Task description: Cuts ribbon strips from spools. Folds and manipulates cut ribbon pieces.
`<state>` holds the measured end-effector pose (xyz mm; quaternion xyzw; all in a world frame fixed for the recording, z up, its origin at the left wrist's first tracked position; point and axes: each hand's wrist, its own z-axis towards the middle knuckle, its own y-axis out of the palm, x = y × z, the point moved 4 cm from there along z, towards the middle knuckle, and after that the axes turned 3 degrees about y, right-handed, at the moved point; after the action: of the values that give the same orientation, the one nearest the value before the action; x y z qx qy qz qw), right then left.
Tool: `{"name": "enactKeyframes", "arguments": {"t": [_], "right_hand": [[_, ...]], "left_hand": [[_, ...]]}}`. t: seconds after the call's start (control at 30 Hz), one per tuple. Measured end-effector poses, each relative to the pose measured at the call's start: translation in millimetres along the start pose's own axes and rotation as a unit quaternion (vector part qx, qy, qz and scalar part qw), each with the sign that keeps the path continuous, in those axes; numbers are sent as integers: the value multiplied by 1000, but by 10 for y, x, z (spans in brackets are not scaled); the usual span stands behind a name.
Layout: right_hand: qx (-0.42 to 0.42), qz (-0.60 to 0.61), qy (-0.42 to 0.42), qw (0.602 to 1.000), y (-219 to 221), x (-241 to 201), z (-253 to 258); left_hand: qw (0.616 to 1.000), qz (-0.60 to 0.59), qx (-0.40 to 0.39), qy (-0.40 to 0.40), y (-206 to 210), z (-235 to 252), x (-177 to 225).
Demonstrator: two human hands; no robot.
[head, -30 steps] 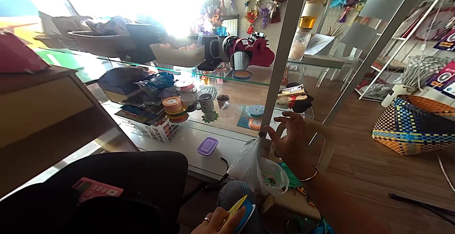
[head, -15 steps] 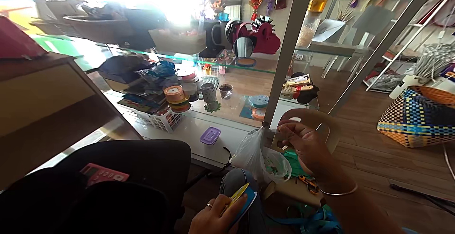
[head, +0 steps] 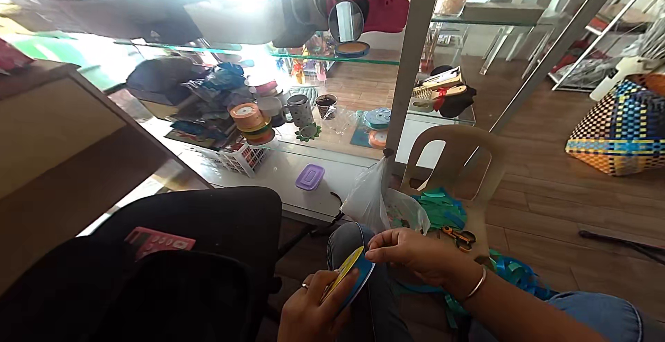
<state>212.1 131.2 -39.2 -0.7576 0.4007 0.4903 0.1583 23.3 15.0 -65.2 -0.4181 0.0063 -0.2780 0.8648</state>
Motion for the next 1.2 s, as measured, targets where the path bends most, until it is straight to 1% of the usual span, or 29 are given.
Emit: {"name": "enactKeyframes", "arguments": {"t": [0.07,0.17,0.23,0.3,0.37,0.53,0.67,1.0,1.2], "right_hand": [[-1,10,-16,1000,-29,-43,-26],[-16,28,-74,997,-45,-221,-190],[-45,8,-105,993,-22,-318,-289],[-66,-28,-113,991,17,-360,-336],[-87,-44,-107,989,49,-346,-326],[-120,-11,-67,990,27,-180,-147],[-109,-22,-24,994,-39,-75,18],[-71,-34,-10,997,-60,-14,163],[-78,-32,10,996,-26,67,229]], "left_hand": [[1000,-2,0,1,-3,0,-8],[1000,-6,2,2,-1,2,-11],[1000,-6,1,1,6,4,-10],[1000,-3,0,2,15,9,-6],[1000,-2,3,2,20,12,2],[1000,-5,3,-3,11,-8,1],[1000,-3,1,1,11,0,-4],[1000,-7,-1,-2,6,4,-4],[1000,-13,-4,6,18,-27,-27]]}}
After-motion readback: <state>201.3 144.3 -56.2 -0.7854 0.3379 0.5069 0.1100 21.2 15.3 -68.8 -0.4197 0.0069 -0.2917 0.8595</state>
